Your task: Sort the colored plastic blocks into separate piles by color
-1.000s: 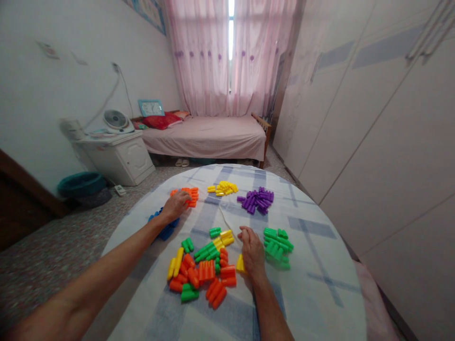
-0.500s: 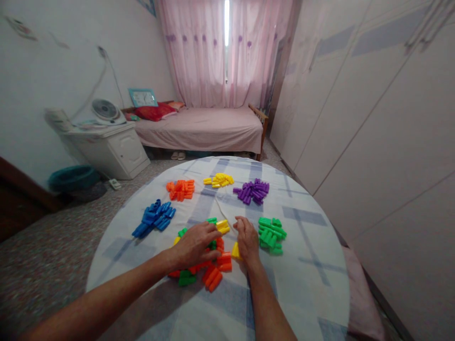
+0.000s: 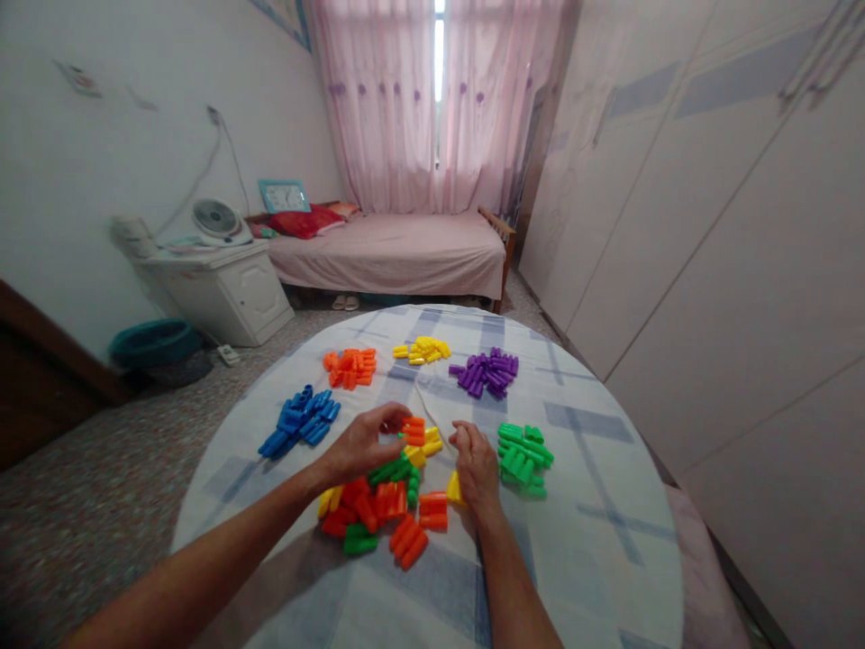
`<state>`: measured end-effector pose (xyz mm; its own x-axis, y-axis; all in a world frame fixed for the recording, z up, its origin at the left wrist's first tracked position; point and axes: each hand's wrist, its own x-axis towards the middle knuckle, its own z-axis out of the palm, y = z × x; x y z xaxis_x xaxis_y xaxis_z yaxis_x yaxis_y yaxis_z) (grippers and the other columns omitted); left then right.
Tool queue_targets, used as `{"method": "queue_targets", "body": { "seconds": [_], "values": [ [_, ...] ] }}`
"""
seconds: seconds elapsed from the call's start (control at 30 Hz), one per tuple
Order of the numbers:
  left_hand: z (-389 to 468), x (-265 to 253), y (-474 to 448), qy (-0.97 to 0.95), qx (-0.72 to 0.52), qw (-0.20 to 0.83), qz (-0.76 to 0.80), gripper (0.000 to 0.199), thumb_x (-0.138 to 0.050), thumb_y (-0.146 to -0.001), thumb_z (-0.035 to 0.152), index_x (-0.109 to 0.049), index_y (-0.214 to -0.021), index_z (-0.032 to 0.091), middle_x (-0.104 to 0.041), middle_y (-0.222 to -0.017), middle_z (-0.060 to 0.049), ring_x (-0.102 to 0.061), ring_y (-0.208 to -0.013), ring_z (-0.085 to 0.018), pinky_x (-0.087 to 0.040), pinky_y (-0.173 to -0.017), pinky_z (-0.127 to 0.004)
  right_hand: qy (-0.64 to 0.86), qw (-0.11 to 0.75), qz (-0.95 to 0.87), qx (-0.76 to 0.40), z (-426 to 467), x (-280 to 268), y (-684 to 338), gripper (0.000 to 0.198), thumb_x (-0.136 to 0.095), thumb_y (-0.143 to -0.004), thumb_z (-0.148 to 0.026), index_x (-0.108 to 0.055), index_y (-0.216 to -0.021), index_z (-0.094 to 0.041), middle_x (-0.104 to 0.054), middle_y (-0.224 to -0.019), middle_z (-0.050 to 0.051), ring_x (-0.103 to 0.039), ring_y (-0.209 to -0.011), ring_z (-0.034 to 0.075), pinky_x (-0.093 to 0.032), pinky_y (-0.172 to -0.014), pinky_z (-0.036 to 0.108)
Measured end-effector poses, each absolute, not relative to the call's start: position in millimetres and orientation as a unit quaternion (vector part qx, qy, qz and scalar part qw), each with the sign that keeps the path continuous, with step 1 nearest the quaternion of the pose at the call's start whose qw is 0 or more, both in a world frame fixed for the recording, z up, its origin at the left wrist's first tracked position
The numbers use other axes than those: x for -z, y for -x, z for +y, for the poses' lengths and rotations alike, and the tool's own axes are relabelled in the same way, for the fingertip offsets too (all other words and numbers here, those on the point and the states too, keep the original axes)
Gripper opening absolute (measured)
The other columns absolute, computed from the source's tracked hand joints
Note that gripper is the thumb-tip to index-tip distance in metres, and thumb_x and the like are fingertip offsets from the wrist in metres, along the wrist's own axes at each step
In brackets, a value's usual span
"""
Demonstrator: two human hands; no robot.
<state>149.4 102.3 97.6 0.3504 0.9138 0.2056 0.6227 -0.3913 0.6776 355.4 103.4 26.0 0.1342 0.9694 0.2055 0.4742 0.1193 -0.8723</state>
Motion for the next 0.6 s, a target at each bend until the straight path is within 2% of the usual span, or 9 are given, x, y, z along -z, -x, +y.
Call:
{"method": "queue_targets", "body": {
  "seconds": [0.13, 0.27, 0.47, 0.6],
  "values": [
    [155, -107, -112, -0.766, -0.298, 0.12, 0.557, 0.039, -0.055, -0.073, 0.019, -0.058, -0.111, 0.017, -0.066, -0.093, -0.004, -0.061, -0.085, -0.015, -0.048, -0.078, -0.026, 0.608, 0.443, -0.6, -0.272, 104, -25, -356, 0.045, -0.03, -0.088, -0.045, -0.063, -0.103, -0.019, -0.07, -0.086, 0.005, -0.064, -0.087, 0.02, -0.046, -0.082, 0.032],
    [207, -110, -88, -0.77, -0.187, 0.007, 0.61, 0.042, -0.051, -0.076, 0.017, -0.058, -0.118, 0.019, -0.067, -0.102, -0.006, -0.061, -0.094, -0.018, -0.046, -0.083, -0.028, 0.612, 0.438, -0.6, -0.272, 104, -26, -356, 0.044, -0.031, -0.088, -0.045, -0.063, -0.102, -0.019, -0.07, -0.086, 0.005, -0.065, -0.087, 0.02, -0.046, -0.082, 0.033],
    [243, -101, -83, -0.772, -0.123, -0.018, 0.623, 0.038, -0.055, -0.075, 0.016, -0.064, -0.111, 0.023, -0.067, -0.099, -0.007, -0.059, -0.097, -0.023, -0.045, -0.083, -0.032, 0.614, 0.435, -0.606, -0.258, 104, -25, -357, 0.042, -0.034, -0.087, -0.045, -0.064, -0.101, -0.02, -0.071, -0.085, 0.005, -0.064, -0.085, 0.02, -0.046, -0.079, 0.033],
    [244, -101, -90, -0.779, -0.117, -0.028, 0.615, 0.029, -0.052, -0.075, 0.013, -0.068, -0.098, 0.019, -0.065, -0.106, -0.011, -0.053, -0.108, -0.028, -0.043, -0.089, -0.038, 0.611, 0.435, -0.607, -0.262, 104, -25, -357, 0.042, -0.033, -0.088, -0.044, -0.064, -0.102, -0.019, -0.07, -0.086, 0.005, -0.064, -0.085, 0.02, -0.046, -0.08, 0.032]
  ]
}}
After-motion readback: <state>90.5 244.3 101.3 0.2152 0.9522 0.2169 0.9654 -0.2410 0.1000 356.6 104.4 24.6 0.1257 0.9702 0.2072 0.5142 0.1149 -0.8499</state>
